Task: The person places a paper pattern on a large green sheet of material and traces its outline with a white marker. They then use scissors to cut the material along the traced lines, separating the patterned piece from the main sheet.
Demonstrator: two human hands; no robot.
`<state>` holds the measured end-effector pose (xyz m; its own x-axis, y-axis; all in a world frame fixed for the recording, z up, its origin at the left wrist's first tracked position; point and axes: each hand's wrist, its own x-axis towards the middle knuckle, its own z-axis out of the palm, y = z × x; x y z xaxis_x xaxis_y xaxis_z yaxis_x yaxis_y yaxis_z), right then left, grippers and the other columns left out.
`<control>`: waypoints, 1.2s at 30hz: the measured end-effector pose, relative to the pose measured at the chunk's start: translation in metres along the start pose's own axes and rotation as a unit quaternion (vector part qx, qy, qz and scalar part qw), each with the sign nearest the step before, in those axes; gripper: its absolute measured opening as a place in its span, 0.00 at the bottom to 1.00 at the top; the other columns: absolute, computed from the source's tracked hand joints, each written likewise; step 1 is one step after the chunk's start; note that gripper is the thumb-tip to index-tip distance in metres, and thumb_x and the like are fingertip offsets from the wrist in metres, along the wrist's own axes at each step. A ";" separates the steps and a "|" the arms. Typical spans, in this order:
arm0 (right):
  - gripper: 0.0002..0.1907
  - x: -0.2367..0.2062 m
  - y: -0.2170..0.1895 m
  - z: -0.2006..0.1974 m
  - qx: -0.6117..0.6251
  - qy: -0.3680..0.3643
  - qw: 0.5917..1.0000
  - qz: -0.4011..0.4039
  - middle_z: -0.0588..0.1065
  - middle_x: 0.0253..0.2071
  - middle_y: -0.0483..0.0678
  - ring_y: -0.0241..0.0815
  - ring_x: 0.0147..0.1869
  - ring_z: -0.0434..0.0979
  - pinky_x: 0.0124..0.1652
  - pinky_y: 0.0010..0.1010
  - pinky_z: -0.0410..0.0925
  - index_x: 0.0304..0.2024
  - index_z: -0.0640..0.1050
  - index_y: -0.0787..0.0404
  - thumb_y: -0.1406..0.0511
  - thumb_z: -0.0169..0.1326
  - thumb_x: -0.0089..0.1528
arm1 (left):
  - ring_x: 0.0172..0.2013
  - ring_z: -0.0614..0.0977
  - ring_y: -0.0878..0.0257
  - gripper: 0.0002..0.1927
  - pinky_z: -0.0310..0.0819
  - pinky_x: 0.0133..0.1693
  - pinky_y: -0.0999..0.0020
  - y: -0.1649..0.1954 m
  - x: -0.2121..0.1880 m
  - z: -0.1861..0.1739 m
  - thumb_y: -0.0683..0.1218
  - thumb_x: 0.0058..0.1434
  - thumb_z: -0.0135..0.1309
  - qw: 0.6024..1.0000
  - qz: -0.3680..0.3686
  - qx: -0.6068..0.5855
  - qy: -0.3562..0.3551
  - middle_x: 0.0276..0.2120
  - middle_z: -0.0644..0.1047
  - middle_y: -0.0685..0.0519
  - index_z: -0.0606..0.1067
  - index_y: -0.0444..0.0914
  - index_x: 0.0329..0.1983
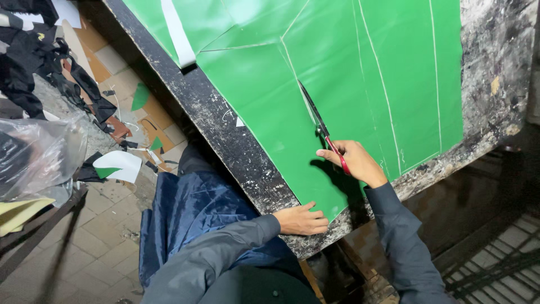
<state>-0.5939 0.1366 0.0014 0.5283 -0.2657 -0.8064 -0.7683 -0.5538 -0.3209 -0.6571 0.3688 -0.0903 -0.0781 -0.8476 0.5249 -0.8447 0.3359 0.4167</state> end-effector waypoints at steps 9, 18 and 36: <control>0.24 0.019 -0.033 -0.007 0.043 -0.016 0.999 0.011 0.69 0.19 0.42 0.32 0.24 0.68 0.27 0.29 0.62 0.30 0.77 0.63 0.49 0.57 0.63 | 0.51 0.72 0.65 0.11 0.66 0.58 0.59 -0.001 -0.001 0.000 0.51 0.63 0.49 1.000 -0.010 -0.026 0.005 0.44 0.68 0.59 0.68 0.47 0.47; 0.24 0.041 -0.048 -0.015 0.041 -0.023 0.999 -0.017 0.72 0.21 0.41 0.31 0.26 0.71 0.28 0.27 0.65 0.31 0.76 0.62 0.48 0.54 0.65 | 0.51 0.72 0.65 0.09 0.66 0.59 0.59 0.000 -0.006 0.005 0.51 0.64 0.49 1.000 -0.011 -0.007 0.011 0.42 0.68 0.59 0.67 0.47 0.45; 0.25 0.027 -0.038 -0.003 0.148 -0.061 0.985 -0.059 0.68 0.19 0.41 0.33 0.22 0.71 0.26 0.27 0.65 0.26 0.70 0.63 0.51 0.50 0.69 | 0.48 0.73 0.62 0.12 0.67 0.52 0.61 0.003 0.004 -0.002 0.48 0.63 0.51 0.998 -0.030 -0.049 -0.019 0.43 0.70 0.56 0.69 0.44 0.48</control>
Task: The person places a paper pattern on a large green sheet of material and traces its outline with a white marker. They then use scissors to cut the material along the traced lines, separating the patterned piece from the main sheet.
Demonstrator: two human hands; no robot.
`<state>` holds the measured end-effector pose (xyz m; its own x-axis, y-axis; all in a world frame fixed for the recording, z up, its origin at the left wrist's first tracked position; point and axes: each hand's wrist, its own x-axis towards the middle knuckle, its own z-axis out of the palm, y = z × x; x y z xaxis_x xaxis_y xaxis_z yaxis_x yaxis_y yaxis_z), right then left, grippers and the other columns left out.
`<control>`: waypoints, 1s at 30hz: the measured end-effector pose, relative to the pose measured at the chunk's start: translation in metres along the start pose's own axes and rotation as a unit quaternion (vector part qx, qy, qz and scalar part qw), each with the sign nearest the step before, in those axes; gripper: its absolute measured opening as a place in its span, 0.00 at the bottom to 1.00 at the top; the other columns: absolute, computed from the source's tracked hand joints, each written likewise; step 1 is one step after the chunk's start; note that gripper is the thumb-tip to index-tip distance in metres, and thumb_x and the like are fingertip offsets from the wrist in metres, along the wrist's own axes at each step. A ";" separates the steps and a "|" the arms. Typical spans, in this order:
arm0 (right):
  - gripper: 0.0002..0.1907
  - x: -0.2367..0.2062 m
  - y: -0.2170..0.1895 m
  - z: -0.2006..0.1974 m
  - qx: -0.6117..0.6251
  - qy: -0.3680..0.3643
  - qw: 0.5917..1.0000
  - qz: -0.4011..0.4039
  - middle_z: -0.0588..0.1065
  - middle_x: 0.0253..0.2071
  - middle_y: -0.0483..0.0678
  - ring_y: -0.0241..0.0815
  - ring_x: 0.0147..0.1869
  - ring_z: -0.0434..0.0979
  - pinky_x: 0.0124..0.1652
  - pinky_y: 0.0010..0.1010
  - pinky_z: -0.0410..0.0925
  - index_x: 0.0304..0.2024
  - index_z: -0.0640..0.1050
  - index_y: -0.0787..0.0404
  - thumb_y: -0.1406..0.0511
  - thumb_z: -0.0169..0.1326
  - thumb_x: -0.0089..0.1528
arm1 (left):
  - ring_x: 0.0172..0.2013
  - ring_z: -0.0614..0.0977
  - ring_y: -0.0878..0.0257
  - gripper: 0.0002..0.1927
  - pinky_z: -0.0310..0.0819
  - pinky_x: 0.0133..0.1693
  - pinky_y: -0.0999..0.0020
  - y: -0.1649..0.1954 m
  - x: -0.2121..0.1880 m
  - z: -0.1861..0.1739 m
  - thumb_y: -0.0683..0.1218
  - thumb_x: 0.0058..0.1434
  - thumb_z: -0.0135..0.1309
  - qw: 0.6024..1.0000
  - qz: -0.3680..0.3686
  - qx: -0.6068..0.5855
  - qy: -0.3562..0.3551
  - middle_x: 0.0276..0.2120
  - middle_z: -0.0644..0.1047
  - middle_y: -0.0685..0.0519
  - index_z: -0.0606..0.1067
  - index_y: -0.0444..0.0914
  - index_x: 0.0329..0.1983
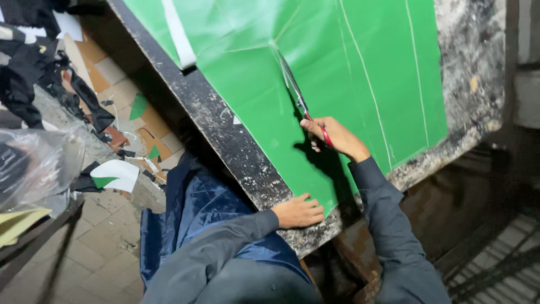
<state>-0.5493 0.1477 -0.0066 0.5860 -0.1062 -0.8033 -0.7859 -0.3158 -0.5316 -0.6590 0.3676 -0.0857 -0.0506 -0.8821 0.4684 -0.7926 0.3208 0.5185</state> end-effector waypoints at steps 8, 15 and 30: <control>0.15 -0.211 0.195 0.062 0.166 0.018 0.986 0.032 0.68 0.24 0.37 0.27 0.26 0.66 0.26 0.24 0.60 0.33 0.75 0.60 0.56 0.54 0.65 | 0.48 0.73 0.53 0.17 0.65 0.50 0.59 0.012 0.014 0.006 0.46 0.58 0.53 0.990 -0.014 -0.126 -0.060 0.43 0.71 0.50 0.70 0.38 0.49; 0.20 -0.339 0.360 0.165 0.395 0.269 0.873 0.097 0.68 0.24 0.40 0.31 0.25 0.70 0.27 0.25 0.66 0.30 0.72 0.59 0.52 0.51 0.69 | 0.54 0.72 0.52 0.22 0.64 0.57 0.58 0.036 0.019 0.011 0.41 0.52 0.54 0.993 0.008 0.002 -0.119 0.48 0.71 0.48 0.70 0.38 0.52; 0.19 -0.313 0.390 0.156 0.325 0.235 0.916 0.021 0.69 0.24 0.39 0.28 0.27 0.69 0.27 0.22 0.66 0.30 0.73 0.59 0.53 0.57 0.66 | 0.52 0.74 0.46 0.19 0.69 0.53 0.56 0.064 0.013 0.008 0.36 0.57 0.54 0.975 -0.113 -0.186 -0.043 0.47 0.70 0.44 0.69 0.36 0.53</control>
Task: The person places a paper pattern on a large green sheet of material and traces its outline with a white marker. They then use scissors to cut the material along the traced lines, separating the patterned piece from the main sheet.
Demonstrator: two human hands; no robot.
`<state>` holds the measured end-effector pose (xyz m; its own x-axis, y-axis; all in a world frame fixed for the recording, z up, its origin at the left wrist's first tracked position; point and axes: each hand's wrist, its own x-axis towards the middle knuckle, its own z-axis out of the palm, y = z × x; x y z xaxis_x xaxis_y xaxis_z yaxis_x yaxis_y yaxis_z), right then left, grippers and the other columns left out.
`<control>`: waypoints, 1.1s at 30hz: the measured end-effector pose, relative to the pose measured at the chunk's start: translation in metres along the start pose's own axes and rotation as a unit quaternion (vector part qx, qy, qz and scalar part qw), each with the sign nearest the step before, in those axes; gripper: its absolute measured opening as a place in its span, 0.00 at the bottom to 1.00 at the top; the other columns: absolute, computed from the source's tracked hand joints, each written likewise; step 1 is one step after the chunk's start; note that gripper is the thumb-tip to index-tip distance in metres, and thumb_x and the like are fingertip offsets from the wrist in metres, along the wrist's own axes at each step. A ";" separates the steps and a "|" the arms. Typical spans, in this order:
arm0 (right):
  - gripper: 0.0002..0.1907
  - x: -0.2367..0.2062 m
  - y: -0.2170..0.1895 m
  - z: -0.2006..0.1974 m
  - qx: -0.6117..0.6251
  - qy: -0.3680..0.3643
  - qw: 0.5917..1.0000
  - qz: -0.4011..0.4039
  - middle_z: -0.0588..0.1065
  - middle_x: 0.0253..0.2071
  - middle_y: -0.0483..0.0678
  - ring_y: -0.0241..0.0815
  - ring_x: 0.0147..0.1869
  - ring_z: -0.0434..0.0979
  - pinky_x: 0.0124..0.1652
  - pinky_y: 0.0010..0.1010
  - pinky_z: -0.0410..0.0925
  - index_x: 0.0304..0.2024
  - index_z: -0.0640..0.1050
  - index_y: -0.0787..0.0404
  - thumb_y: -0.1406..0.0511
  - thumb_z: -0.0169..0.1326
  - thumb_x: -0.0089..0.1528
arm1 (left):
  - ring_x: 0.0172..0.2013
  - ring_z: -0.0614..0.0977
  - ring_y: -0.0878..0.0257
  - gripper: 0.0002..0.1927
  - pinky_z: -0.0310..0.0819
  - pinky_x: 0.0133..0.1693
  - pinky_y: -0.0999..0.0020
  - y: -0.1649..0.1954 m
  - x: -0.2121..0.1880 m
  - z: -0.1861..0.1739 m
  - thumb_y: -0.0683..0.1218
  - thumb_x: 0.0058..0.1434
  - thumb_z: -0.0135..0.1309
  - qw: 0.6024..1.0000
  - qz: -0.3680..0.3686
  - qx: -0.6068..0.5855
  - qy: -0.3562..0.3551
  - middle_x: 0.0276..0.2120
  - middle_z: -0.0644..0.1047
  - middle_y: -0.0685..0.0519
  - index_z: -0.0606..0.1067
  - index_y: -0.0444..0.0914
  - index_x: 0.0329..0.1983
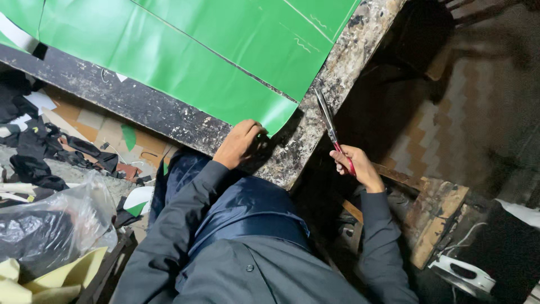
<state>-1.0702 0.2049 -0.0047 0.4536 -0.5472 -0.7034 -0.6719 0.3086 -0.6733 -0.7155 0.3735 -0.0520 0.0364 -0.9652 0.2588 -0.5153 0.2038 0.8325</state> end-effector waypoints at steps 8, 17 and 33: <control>0.18 0.006 -0.015 0.017 0.052 -0.034 0.995 0.075 0.69 0.23 0.38 0.28 0.26 0.69 0.26 0.23 0.66 0.32 0.73 0.58 0.52 0.57 0.65 | 0.37 0.78 0.49 0.11 0.74 0.41 0.60 -0.026 -0.016 -0.016 0.38 0.66 0.55 0.959 -0.176 -0.048 0.217 0.40 0.73 0.43 0.67 0.35 0.48; 0.28 -0.022 0.010 0.097 0.167 0.119 0.974 0.092 0.68 0.22 0.42 0.33 0.22 0.71 0.24 0.25 0.67 0.28 0.71 0.62 0.45 0.53 0.65 | 0.45 0.78 0.41 0.21 0.73 0.45 0.53 -0.053 -0.004 -0.071 0.42 0.63 0.59 0.991 -0.116 -0.021 0.061 0.43 0.75 0.38 0.65 0.34 0.55; 0.25 -0.020 -0.029 0.245 0.212 0.264 0.937 0.090 0.70 0.22 0.47 0.37 0.22 0.71 0.24 0.27 0.66 0.29 0.73 0.64 0.50 0.52 0.68 | 0.41 0.80 0.44 0.20 0.73 0.43 0.51 -0.072 0.020 -0.100 0.44 0.65 0.55 0.955 0.053 -0.199 -0.214 0.39 0.76 0.44 0.66 0.44 0.58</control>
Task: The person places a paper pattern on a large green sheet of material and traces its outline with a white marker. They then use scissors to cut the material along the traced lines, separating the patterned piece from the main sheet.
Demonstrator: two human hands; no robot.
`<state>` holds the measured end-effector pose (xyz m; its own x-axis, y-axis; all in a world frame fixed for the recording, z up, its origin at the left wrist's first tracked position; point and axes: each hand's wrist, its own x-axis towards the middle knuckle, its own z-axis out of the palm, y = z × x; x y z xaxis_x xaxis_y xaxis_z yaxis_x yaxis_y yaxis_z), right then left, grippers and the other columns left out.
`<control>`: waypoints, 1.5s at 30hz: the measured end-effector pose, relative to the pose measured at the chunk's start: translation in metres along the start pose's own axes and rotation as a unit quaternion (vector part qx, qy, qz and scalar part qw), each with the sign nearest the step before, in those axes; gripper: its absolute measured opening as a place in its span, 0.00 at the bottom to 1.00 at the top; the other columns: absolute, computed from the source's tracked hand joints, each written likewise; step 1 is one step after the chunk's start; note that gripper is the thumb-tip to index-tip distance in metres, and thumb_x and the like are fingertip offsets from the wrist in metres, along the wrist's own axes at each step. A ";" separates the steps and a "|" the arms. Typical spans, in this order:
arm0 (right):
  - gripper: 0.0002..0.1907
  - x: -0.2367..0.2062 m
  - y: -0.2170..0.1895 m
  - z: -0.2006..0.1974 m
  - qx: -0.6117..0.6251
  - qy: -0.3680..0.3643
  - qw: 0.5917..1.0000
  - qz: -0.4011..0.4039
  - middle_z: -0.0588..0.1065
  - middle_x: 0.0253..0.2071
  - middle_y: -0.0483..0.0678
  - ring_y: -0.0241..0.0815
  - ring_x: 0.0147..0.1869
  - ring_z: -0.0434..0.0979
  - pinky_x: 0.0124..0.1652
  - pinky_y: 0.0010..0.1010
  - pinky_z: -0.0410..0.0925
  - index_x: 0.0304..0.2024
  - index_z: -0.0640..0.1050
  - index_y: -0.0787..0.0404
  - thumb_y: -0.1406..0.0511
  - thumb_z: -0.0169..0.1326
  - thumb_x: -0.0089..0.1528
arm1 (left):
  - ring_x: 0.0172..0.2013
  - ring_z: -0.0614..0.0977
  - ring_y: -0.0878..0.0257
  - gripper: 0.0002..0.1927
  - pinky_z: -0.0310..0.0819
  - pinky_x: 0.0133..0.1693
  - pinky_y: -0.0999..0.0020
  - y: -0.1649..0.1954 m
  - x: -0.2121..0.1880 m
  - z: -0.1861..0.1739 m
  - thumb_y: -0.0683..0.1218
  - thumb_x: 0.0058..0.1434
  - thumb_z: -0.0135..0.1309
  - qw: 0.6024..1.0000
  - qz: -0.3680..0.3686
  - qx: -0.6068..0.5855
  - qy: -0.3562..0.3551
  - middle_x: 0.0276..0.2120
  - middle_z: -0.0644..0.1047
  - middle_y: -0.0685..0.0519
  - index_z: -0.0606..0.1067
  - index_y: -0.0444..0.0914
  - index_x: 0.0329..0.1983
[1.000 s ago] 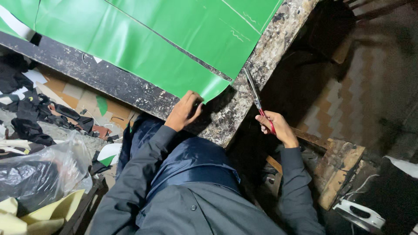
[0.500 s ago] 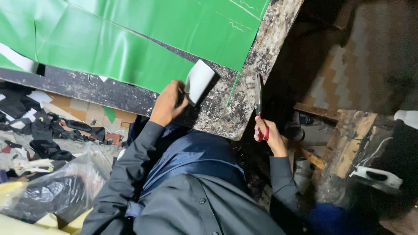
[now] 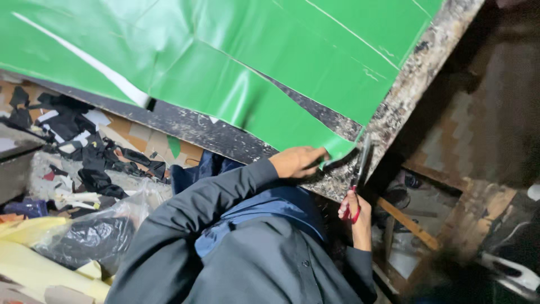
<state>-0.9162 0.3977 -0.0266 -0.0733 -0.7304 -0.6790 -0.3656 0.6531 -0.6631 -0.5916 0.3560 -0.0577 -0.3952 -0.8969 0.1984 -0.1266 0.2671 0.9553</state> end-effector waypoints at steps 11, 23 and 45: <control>0.15 0.043 -0.154 0.050 -0.208 -0.084 0.971 -0.086 0.68 0.23 0.40 0.29 0.25 0.65 0.27 0.22 0.60 0.33 0.75 0.65 0.60 0.57 0.67 | 0.31 0.79 0.51 0.17 0.73 0.35 0.57 0.007 -0.051 -0.080 0.41 0.59 0.52 0.972 -0.119 -0.157 0.128 0.30 0.74 0.48 0.67 0.39 0.52; 0.19 0.081 -0.256 0.118 -0.481 -0.154 0.853 -0.132 0.61 0.21 0.39 0.29 0.27 0.58 0.28 0.27 0.56 0.26 0.73 0.60 0.55 0.63 0.60 | 0.50 0.75 0.41 0.24 0.70 0.54 0.49 0.055 -0.238 -0.194 0.39 0.58 0.52 0.738 -0.407 0.221 0.491 0.49 0.72 0.37 0.67 0.29 0.59; 0.24 0.125 -0.305 0.209 -0.561 -0.371 0.729 -0.129 0.60 0.25 0.46 0.38 0.32 0.60 0.34 0.35 0.60 0.31 0.70 0.62 0.50 0.63 0.58 | 0.58 0.71 0.51 0.40 0.45 0.70 0.34 0.001 -0.084 -0.176 0.49 0.54 0.62 0.866 -0.265 0.348 0.242 0.50 0.71 0.49 0.64 0.37 0.70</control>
<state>-0.6201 0.1490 0.0248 0.5025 -0.2186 -0.8365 -0.8370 -0.3655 -0.4073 -0.3985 0.3698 -0.0351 0.2928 -0.9562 0.0032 -0.7584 -0.2302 0.6098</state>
